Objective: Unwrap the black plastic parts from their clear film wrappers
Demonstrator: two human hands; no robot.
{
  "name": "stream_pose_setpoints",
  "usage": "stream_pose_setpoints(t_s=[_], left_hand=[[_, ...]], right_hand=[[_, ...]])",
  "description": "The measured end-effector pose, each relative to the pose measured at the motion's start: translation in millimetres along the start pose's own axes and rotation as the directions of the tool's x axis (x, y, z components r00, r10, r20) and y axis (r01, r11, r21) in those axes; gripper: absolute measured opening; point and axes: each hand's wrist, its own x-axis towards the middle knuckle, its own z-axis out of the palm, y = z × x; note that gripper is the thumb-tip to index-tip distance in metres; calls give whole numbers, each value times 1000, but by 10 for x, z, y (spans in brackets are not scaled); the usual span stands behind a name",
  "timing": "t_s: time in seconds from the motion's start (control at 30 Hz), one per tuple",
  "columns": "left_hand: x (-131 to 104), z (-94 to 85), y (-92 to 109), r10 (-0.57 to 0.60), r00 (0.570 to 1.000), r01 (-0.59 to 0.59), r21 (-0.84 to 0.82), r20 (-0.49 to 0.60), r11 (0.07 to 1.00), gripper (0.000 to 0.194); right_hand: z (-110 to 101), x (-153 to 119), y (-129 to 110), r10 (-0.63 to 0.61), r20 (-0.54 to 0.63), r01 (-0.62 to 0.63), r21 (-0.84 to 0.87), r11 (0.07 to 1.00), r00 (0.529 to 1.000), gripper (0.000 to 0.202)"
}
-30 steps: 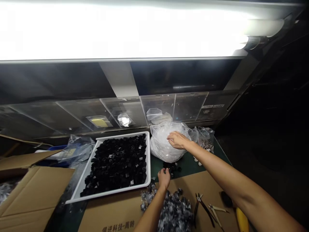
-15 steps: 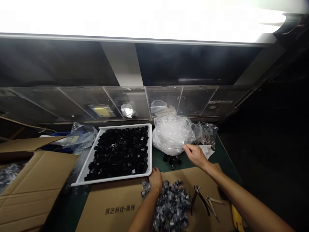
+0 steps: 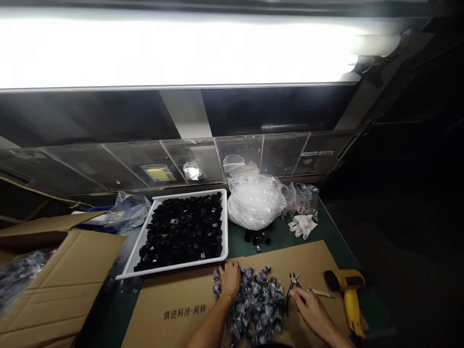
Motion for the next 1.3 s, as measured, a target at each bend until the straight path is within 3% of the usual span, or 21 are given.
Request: stream_pose_setpoints(t_s=[0.1, 0.17, 0.2, 0.27, 0.33, 0.37, 0.4, 0.47, 0.57, 0.7, 0.8, 0.9, 1.03, 1.2, 1.3], left_hand=[[-247, -155, 72, 5, 987, -40, -211, -163, 977, 27], [-418, -277, 159, -60, 969, -65, -478, -240, 876, 23], [-511, -342, 215, -120, 969, -48, -636, -218, 770, 23], [-720, -482, 351, -232, 972, 68, -909, -32, 411, 29], [-961, -632, 508, -256, 942, 218, -975, 219, -31, 36], [-1086, -708, 589, -238, 923, 255, -944, 303, -211, 39], [-1208, -782, 669, -214, 910, 271, -901, 354, -338, 40], [-1425, -917, 815, -163, 909, 270, -839, 384, -472, 38], [-1649, -1063, 961, -131, 924, 241, -814, 359, -528, 34], [-1814, -1156, 991, -68, 938, 255, -807, 341, -533, 35], [-1906, -1175, 940, -21, 931, 310, -818, 365, -484, 40], [-1974, -1175, 874, -66, 925, 320, -863, 373, -392, 39], [-2010, -1184, 806, -132, 932, 283, -905, 337, -318, 38], [-2002, -1201, 853, -80, 958, 245, -929, 276, -276, 42], [-1988, -1189, 901, -120, 952, 245, -936, 281, -253, 42]], right_hand=[[-62, -18, -172, -55, -7, 55, -10, 998, 998, 39], [-130, -16, -349, -96, 2, 96, 3, 995, 995, 34], [-160, -17, -446, -116, 15, 116, 14, 993, 993, 31], [-195, -26, -638, -163, 42, 162, 37, 986, 986, 27], [-190, -49, -814, -227, 54, 224, 60, 973, 972, 25], [-175, -64, -891, -263, 61, 259, 73, 963, 963, 24], [-153, -82, -957, -301, 72, 295, 86, 952, 951, 25], [-103, -118, -1054, -370, 95, 360, 113, 926, 924, 27], [-41, -164, -1104, -414, 93, 396, 163, 904, 906, 22], [-35, -204, -1052, -397, 68, 370, 250, 895, 915, 22], [-50, -223, -994, -342, 98, 303, 287, 909, 934, 25], [-13, -226, -927, -228, 154, 159, 366, 917, 961, 29], [92, -213, -830, -104, 213, -20, 509, 860, 971, 37], [144, -245, -790, -63, 213, -70, 564, 823, 975, 41], [136, -264, -774, -68, 202, -57, 553, 831, 977, 40]])
